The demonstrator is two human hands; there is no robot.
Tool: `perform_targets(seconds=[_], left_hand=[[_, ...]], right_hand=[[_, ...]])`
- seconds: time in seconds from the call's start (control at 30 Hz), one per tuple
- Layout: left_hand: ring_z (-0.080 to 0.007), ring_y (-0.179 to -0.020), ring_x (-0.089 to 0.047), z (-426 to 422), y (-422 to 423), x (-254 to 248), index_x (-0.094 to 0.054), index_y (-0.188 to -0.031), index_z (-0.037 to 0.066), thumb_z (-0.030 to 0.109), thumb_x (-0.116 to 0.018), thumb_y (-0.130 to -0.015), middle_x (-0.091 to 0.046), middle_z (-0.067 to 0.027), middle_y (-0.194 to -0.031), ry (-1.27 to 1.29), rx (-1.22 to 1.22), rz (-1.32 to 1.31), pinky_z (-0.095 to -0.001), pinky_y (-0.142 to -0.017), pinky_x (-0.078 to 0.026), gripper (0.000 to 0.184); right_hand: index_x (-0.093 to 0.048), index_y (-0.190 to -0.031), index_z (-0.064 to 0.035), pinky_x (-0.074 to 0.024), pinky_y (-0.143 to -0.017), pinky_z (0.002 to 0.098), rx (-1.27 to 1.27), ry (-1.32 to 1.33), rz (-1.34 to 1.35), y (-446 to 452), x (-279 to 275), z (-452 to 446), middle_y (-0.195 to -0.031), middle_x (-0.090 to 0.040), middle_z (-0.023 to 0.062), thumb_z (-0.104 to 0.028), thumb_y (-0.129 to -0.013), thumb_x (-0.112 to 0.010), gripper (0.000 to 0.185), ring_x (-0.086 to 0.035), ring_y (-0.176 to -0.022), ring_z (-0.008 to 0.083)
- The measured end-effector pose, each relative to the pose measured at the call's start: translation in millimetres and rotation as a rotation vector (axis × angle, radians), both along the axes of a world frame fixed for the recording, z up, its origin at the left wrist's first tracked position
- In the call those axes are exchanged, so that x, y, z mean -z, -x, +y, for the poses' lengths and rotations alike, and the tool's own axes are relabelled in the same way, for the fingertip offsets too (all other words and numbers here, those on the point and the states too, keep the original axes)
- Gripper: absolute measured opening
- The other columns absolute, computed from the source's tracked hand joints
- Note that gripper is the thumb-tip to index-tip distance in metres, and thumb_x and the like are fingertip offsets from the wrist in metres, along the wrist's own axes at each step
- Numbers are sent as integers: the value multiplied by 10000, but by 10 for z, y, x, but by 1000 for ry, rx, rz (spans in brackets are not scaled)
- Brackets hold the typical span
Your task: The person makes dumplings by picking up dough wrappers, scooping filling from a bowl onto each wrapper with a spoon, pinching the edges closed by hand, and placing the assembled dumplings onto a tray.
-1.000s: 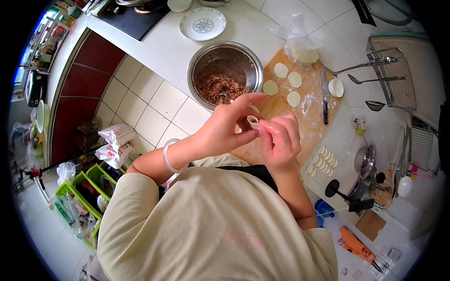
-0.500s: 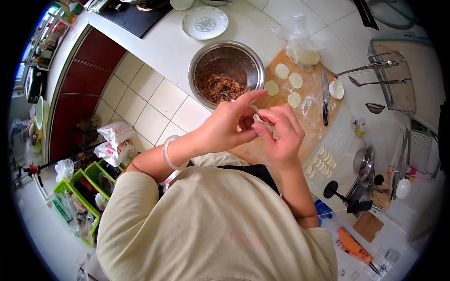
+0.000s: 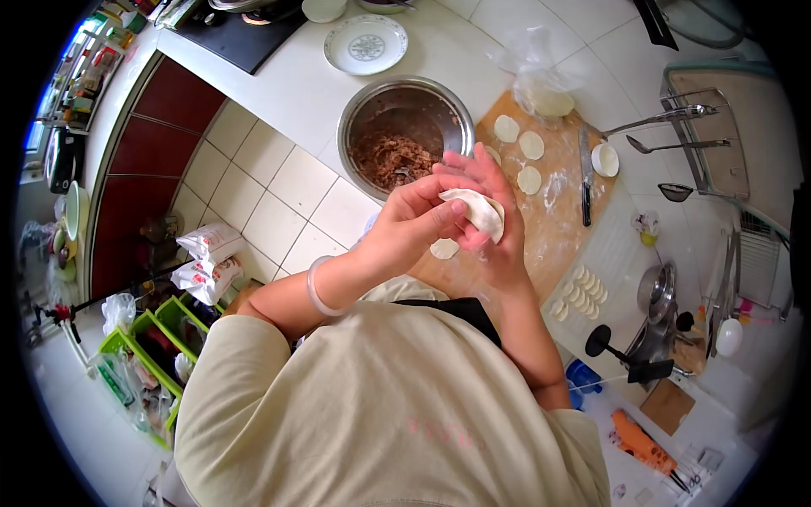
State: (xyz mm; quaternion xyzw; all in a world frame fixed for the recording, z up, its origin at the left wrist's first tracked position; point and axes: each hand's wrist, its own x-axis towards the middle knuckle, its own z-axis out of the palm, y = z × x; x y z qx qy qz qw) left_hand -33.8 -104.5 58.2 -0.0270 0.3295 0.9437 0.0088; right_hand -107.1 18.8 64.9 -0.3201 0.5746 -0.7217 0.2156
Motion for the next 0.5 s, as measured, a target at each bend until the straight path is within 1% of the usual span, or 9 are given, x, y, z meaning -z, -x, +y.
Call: perform_targets(seconds=[0.03,0.1,0.13,0.2,0.33,0.37,0.43,0.5], left_hand=[[-136,-846,-608,13,4,3,-560,-1147,12,136,-517,-965,-615,-85,-1050,-4,2,4,-295,-732,-520,225],[-139,-844,-608,24,11,1,-565,-1136,11,145,-516,-967,-616,-85,-1042,-8,4,8,-297,-726,-522,221],[-140,-835,-610,27,13,-7,-571,-1127,10,146,-515,-967,-620,-82,-1020,24,-11,10,-295,-720,-523,217],[-140,-827,-611,24,19,-19,-576,-1117,8,147,-515,-968,-625,-79,-998,56,-26,12,-293,-715,-524,213],[-138,-786,-615,15,25,-41,-581,-1109,-3,138,-518,-965,-635,-66,-941,117,-25,0,-296,-709,-527,211],[-137,-771,-616,13,26,-48,-579,-1112,-6,132,-520,-964,-637,-62,-919,131,-32,-7,-297,-705,-528,211],[-127,-786,-608,-23,18,-80,-575,-1119,-9,128,-534,-955,-634,-61,-942,177,-26,-3,-286,-714,-520,218],[-117,-801,-601,-61,14,-68,-570,-1126,-12,124,-547,-946,-630,-61,-965,223,-20,2,-274,-723,-512,227]], right_hand=[[-338,-1418,-18,-458,-925,358,2,0,-1,26,-11,25,-1305,-489,216,-578,-836,-599,849,-557,-1113,250],[-440,-1350,-1,-508,-765,312,-47,-121,128,104,-58,97,-1150,-605,185,-510,-927,-496,664,-630,-900,206],[-440,-1350,-1,-508,-765,312,-46,-121,128,108,-80,107,-1150,-605,185,-510,-927,-496,664,-630,-900,206],[-525,-1267,16,-502,-653,286,14,-215,259,103,-122,122,-1003,-664,150,-434,-978,-424,545,-630,-751,171],[-553,-1236,20,-506,-644,284,88,-253,346,101,-158,113,-962,-675,143,-403,-983,-427,508,-635,-733,169],[-558,-1226,26,-509,-652,286,98,-280,369,100,-171,124,-951,-677,146,-378,-988,-422,488,-639,-735,172],[-563,-1217,32,-511,-660,287,106,-307,391,105,-159,127,-940,-679,150,-352,-994,-416,468,-644,-737,176],[-589,-1153,56,-520,-666,292,191,-203,400,109,-110,117,-934,-680,158,-334,-1004,-376,468,-655,-735,189]])
